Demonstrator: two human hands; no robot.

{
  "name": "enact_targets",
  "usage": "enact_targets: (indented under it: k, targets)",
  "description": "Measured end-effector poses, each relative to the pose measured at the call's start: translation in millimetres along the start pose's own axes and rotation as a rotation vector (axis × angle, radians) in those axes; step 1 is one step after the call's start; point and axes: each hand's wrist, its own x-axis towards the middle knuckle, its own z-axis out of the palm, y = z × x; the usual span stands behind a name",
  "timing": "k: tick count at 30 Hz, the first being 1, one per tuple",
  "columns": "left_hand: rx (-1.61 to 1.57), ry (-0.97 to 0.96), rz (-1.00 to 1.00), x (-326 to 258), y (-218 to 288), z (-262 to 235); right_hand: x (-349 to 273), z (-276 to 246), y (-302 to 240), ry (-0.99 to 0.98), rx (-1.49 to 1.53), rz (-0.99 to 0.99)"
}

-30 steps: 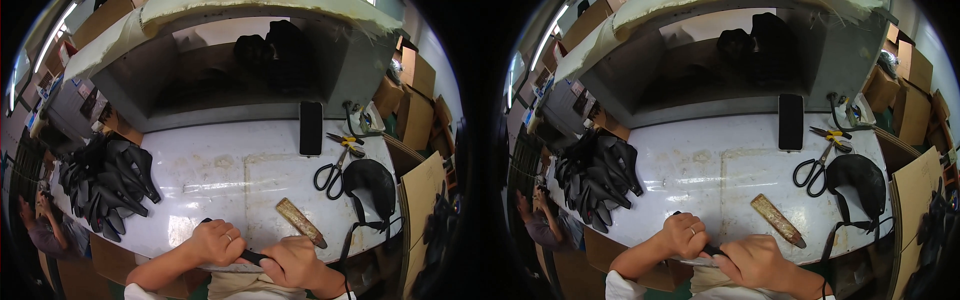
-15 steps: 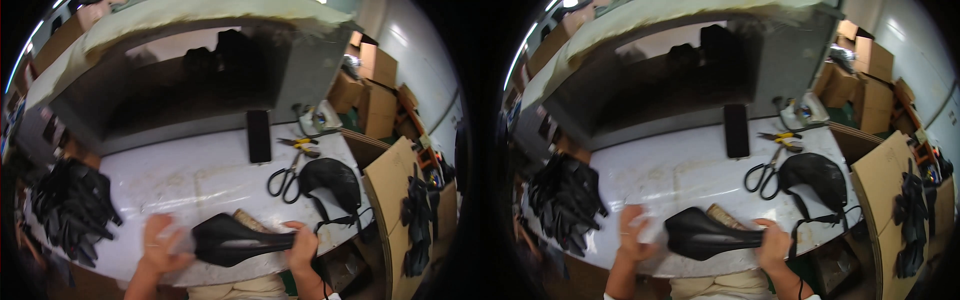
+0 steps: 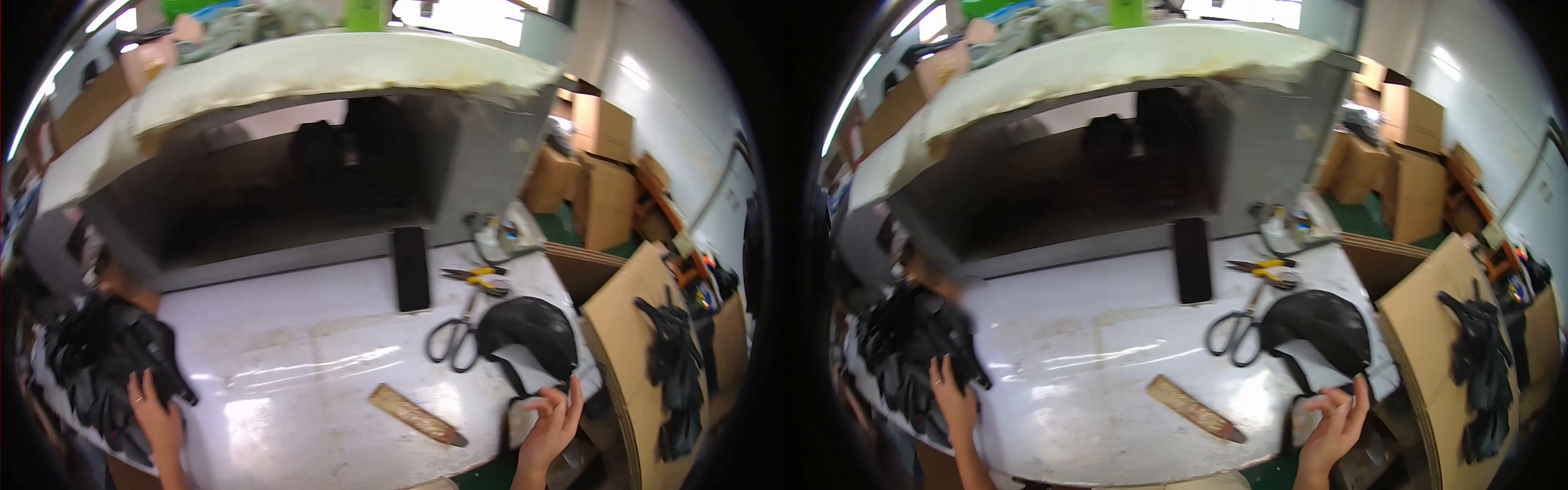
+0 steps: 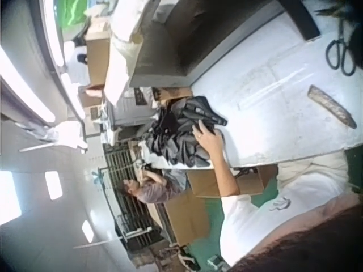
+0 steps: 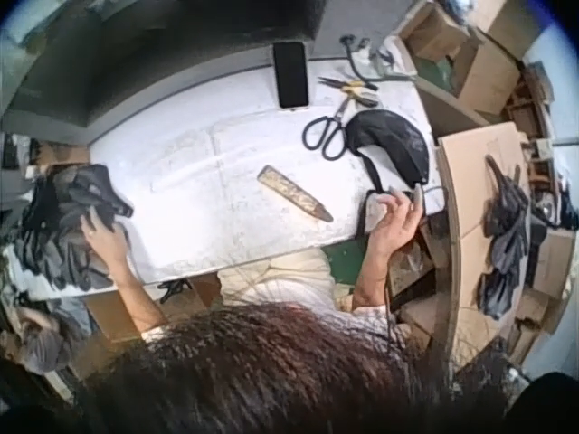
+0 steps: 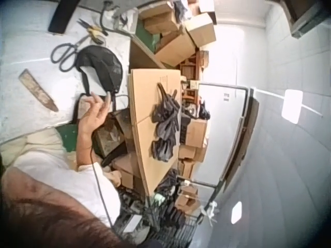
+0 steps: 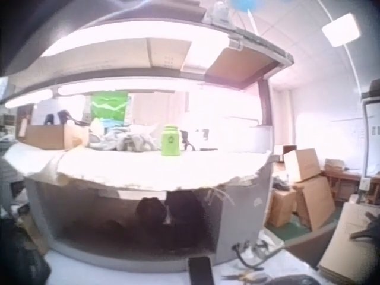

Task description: Trimming and inspecting plastic bicycle saddle shells at a manufacturing workstation.

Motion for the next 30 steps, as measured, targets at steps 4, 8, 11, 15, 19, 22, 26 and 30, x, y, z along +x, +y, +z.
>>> enact_targets:
  k: [4, 8, 11, 15, 19, 22, 26, 30]
  targets:
    - [-0.215, 0.061, 0.090, 4, 21, -11, -63, 42, -18, -0.505, -0.035, 0.192]
    - [-1.094, 0.513, -0.206, -26, 37, -13, -99, 67, 1, -0.838, 0.074, 0.153]
    - [-1.492, 0.776, -0.421, -67, 80, -57, -133, 107, -15, -1.073, 0.054, 0.383]
    - [-1.537, 0.765, -0.456, -95, 98, -43, -172, 151, -29, -1.353, -0.066, 0.631]
    - [-1.241, 0.183, -0.248, -94, 74, -31, -172, 167, -37, -1.576, -0.143, 0.344]
    - [-0.833, 0.273, 0.017, -92, 54, -42, -163, 173, -46, -1.618, -0.225, 0.393]
    - [-0.615, 0.340, -0.195, -102, -1, -57, -147, 187, -66, -1.659, -0.376, 0.376]
    - [-0.212, 0.275, -0.280, -82, -60, -70, -148, 214, -47, -1.726, -0.252, -0.140]
